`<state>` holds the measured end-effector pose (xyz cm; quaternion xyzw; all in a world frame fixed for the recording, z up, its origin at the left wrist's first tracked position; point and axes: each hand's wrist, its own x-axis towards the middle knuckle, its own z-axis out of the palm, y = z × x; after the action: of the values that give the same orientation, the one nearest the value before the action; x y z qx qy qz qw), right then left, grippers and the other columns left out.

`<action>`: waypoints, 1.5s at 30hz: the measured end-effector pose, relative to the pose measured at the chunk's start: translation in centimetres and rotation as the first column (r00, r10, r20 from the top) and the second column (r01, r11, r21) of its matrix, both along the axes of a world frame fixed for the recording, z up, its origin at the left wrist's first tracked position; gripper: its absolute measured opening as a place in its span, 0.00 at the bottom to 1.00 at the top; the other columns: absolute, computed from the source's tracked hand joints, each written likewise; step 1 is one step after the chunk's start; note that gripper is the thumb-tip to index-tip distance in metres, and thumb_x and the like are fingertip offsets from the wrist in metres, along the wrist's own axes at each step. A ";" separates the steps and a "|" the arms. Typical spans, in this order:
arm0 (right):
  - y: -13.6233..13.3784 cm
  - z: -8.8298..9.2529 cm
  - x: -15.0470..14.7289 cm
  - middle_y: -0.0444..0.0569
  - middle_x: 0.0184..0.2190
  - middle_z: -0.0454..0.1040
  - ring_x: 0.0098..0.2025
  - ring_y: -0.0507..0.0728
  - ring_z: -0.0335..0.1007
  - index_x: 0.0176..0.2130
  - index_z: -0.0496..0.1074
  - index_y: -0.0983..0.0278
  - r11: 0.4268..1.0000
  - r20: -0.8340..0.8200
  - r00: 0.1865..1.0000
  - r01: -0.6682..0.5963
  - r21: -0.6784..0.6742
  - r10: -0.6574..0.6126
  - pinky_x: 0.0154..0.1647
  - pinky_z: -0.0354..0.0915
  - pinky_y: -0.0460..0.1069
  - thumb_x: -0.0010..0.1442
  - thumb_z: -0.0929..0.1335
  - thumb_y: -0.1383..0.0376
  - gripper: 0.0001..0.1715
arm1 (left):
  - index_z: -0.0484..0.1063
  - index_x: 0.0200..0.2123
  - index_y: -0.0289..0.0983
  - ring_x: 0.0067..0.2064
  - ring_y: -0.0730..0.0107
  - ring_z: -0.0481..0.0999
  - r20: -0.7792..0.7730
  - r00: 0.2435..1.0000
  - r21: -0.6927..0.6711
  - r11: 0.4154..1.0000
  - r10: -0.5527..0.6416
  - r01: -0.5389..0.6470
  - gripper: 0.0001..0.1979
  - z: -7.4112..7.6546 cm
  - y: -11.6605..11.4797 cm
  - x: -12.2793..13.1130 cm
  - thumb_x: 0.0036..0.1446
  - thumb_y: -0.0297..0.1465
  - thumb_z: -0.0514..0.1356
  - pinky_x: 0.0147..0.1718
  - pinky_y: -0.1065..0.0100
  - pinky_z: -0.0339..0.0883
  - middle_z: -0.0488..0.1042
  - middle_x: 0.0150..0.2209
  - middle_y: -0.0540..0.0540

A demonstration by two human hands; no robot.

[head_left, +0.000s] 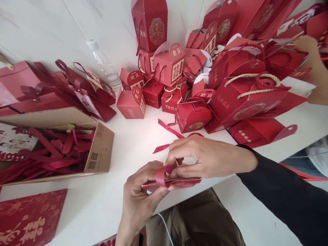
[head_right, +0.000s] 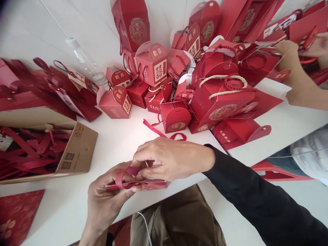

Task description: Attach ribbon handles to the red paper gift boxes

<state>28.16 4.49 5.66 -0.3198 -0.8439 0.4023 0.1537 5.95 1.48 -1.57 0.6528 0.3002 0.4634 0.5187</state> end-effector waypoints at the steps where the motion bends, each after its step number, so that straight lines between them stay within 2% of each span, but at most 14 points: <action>1: -0.1 -0.1 0.0 0.47 0.38 0.79 0.42 0.54 0.73 0.43 0.80 0.65 0.999 -0.017 0.999 0.043 -0.005 -0.043 0.44 0.66 0.49 0.69 0.71 0.69 0.05 | 0.81 0.35 0.40 0.36 0.70 0.82 -0.001 1.000 0.010 1.000 0.004 -0.004 0.07 -0.1 -0.1 0.0 0.54 0.25 0.73 0.33 0.74 0.77 0.82 0.36 0.47; 3: -0.3 -0.2 0.1 0.45 0.38 0.79 0.39 0.53 0.74 0.41 0.81 0.63 0.989 -0.051 0.987 0.149 -0.025 -0.150 0.41 0.66 0.48 0.67 0.73 0.69 0.04 | 0.81 0.36 0.40 0.38 0.70 0.82 -0.005 1.000 0.031 0.999 0.014 -0.014 0.08 -0.2 -0.3 -0.1 0.54 0.24 0.73 0.35 0.74 0.77 0.82 0.37 0.48; 7: -1.1 0.0 0.0 0.43 0.36 0.80 0.38 0.53 0.75 0.39 0.82 0.61 0.942 -0.064 0.946 0.309 -0.129 -0.319 0.40 0.67 0.48 0.64 0.73 0.69 0.04 | 0.80 0.38 0.41 0.40 0.71 0.82 0.004 0.999 0.051 0.998 0.033 -0.033 0.11 -0.4 -0.6 0.1 0.53 0.23 0.73 0.38 0.75 0.77 0.82 0.38 0.49; 14: -1.8 0.9 -0.4 0.39 0.30 0.77 0.30 0.51 0.68 0.40 0.82 0.60 0.892 -0.004 0.937 0.331 -0.309 -0.350 0.30 0.61 0.48 0.67 0.69 0.69 0.10 | 0.80 0.36 0.40 0.37 0.71 0.81 -0.004 0.997 0.056 0.996 0.071 -0.071 0.08 -0.4 -0.7 0.3 0.53 0.25 0.74 0.35 0.74 0.77 0.82 0.36 0.48; 20: -2.2 0.9 -0.6 0.40 0.35 0.80 0.36 0.52 0.73 0.40 0.81 0.61 0.846 -0.036 0.917 0.351 -0.402 -0.397 0.32 0.63 0.46 0.67 0.69 0.68 0.09 | 0.80 0.34 0.39 0.35 0.68 0.81 -0.012 0.995 0.049 0.994 0.102 -0.101 0.07 -0.3 -0.6 0.4 0.53 0.27 0.75 0.32 0.72 0.77 0.82 0.34 0.47; 24: -2.4 0.7 -0.6 0.41 0.35 0.80 0.37 0.53 0.75 0.39 0.80 0.60 0.831 -0.044 0.907 0.364 -0.421 -0.420 0.34 0.66 0.47 0.66 0.69 0.67 0.08 | 0.80 0.33 0.39 0.36 0.68 0.81 -0.017 0.995 0.055 0.994 0.100 -0.099 0.07 -0.3 -0.6 0.4 0.54 0.27 0.74 0.33 0.73 0.77 0.82 0.34 0.47; 33: -2.2 1.1 -0.5 0.41 0.36 0.80 0.37 0.53 0.76 0.36 0.80 0.60 0.873 -0.048 0.918 0.357 -0.332 -0.394 0.33 0.67 0.47 0.65 0.69 0.67 0.08 | 0.79 0.34 0.39 0.38 0.70 0.82 -0.016 0.994 0.065 0.992 0.107 -0.106 0.07 -0.3 -0.7 0.4 0.54 0.26 0.74 0.35 0.75 0.77 0.82 0.35 0.48; 45: -2.2 1.5 -0.3 0.41 0.35 0.81 0.35 0.53 0.76 0.41 0.81 0.61 0.877 0.000 0.930 0.346 -0.334 -0.367 0.32 0.65 0.47 0.65 0.68 0.69 0.11 | 0.80 0.34 0.39 0.38 0.67 0.82 -0.018 0.992 0.064 0.990 0.124 -0.122 0.07 -0.6 -0.9 0.4 0.54 0.28 0.74 0.34 0.72 0.77 0.82 0.36 0.47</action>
<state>27.84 2.30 7.19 -0.4780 -0.6862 0.5118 0.1966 6.32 0.60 -2.16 0.6539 0.3308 0.4966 0.4651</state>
